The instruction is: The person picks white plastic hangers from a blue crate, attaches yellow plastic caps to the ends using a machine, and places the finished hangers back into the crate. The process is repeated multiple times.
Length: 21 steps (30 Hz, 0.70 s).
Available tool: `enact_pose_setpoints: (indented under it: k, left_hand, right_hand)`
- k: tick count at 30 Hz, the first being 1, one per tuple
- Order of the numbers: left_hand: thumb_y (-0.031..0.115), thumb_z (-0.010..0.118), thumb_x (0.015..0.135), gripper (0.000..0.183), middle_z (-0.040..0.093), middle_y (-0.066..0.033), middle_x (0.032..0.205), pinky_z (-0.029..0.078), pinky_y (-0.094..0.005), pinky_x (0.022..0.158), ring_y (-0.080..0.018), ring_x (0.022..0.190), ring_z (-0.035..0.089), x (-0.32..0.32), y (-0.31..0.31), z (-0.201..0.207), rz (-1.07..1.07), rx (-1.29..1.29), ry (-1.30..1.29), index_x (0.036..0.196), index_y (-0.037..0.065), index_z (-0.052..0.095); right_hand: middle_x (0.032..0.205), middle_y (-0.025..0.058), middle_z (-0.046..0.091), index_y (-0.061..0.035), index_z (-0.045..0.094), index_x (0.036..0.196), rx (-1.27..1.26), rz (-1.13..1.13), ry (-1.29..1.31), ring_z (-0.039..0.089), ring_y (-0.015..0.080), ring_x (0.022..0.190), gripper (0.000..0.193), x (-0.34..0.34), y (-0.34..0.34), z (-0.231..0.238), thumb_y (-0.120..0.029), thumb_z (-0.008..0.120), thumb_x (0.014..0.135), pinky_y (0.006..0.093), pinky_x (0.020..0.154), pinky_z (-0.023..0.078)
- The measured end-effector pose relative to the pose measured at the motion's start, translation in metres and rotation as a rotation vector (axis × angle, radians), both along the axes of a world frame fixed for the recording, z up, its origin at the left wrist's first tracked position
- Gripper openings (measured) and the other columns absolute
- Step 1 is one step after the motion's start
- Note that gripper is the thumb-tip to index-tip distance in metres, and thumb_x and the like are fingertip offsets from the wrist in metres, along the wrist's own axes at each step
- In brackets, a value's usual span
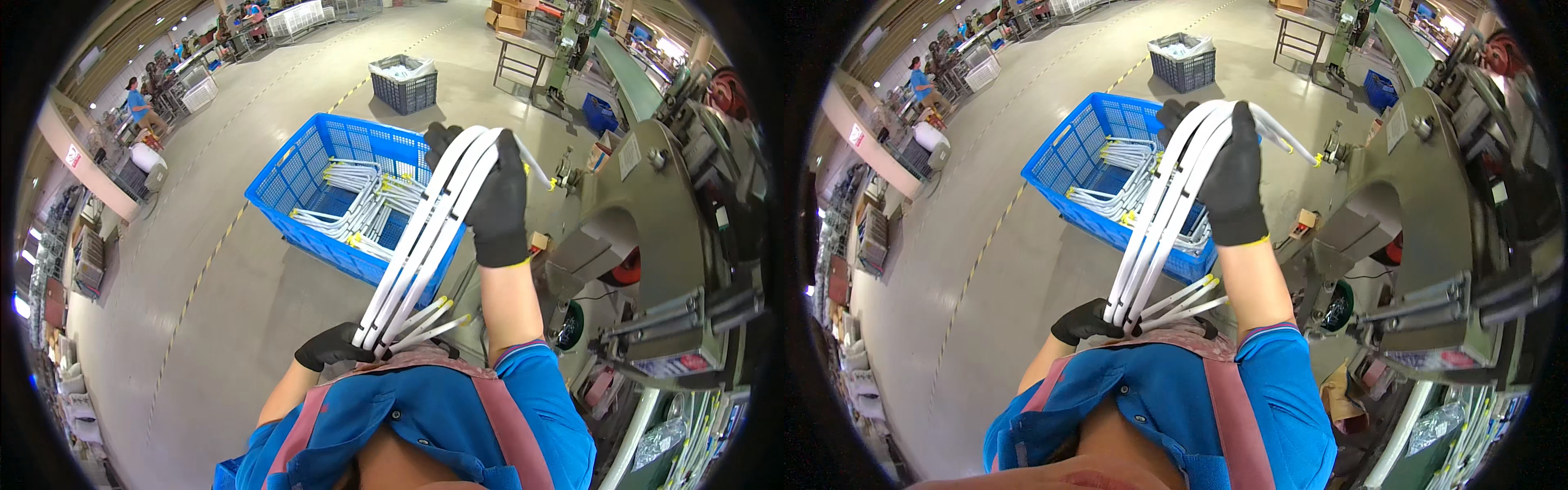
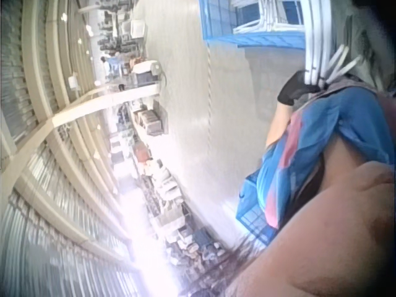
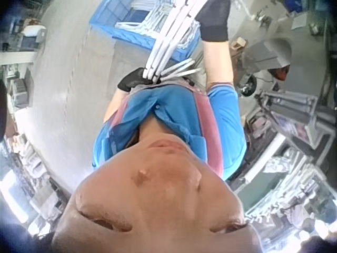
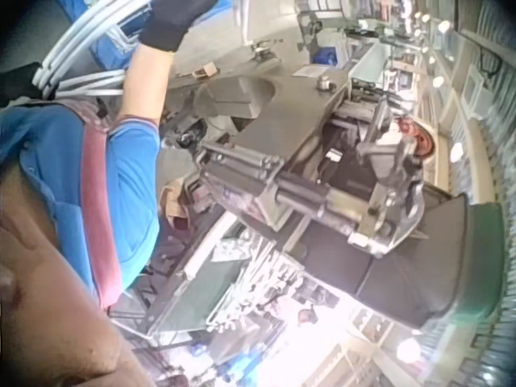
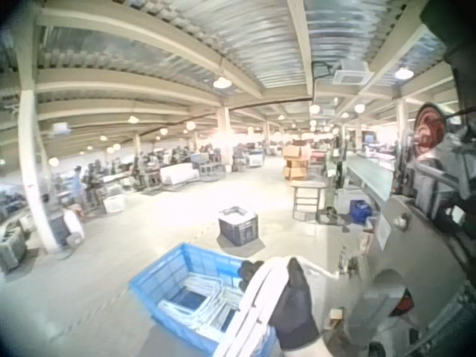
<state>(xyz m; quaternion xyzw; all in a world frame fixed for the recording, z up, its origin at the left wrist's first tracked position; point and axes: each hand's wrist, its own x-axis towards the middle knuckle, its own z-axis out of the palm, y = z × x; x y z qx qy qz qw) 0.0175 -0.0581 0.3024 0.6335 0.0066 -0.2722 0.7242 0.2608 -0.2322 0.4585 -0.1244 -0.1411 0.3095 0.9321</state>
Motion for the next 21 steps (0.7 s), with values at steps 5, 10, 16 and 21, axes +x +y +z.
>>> enact_pose_setpoints:
  k: [5,10,16,21]
  left_hand:
    - [0.022,0.061,0.086,0.053,0.054,-0.0114,0.126,0.039,-0.031,0.099,-0.018,0.116,0.05,-0.031,-0.008,-0.002,0.03,0.22,-0.182,0.131,0.0,0.045]
    - [0.056,0.042,0.092,0.071,0.049,-0.0131,0.132,0.036,-0.0374,0.103,-0.0225,0.122,0.046,-0.043,-0.013,0.014,0.269,0.012,-0.038,0.135,-0.001,0.041]
    - [0.012,0.065,0.077,0.059,0.06,-0.0159,0.115,0.043,-0.0344,0.096,-0.0242,0.107,0.058,-0.108,-0.062,0.027,0.167,-0.244,-0.043,0.13,-0.003,0.044]
    - [0.014,0.067,0.073,0.06,0.061,-0.0148,0.112,0.045,-0.0339,0.091,-0.023,0.102,0.059,-0.185,-0.083,0.028,0.266,-0.154,0.049,0.127,-0.004,0.047]
  right_hand:
    - [0.118,0.0216,0.054,0.0025,0.04,0.126,-0.082,-0.006,-0.169,0.055,0.0305,0.108,0.057,-0.093,-0.014,-0.05,-0.046,0.035,0.098,0.0408,0.095,0.043]
    - [0.076,0.0102,0.062,-0.0008,0.056,0.094,-0.652,-0.014,-0.548,0.061,0.0184,0.076,0.038,-0.211,-0.025,-0.117,-0.032,0.036,0.1,0.0288,0.073,0.047]
    - [0.077,0.0088,0.063,-0.0013,0.059,0.094,-0.78,0.445,-0.412,0.062,0.0198,0.075,0.034,-0.328,-0.053,-0.175,-0.033,0.048,0.095,0.0339,0.065,0.048]
    - [0.094,0.0135,0.066,-0.01,0.061,0.11,-0.818,0.424,-1.067,0.064,0.029,0.087,0.041,-0.38,-0.071,-0.201,-0.044,0.054,0.088,0.0383,0.074,0.051]
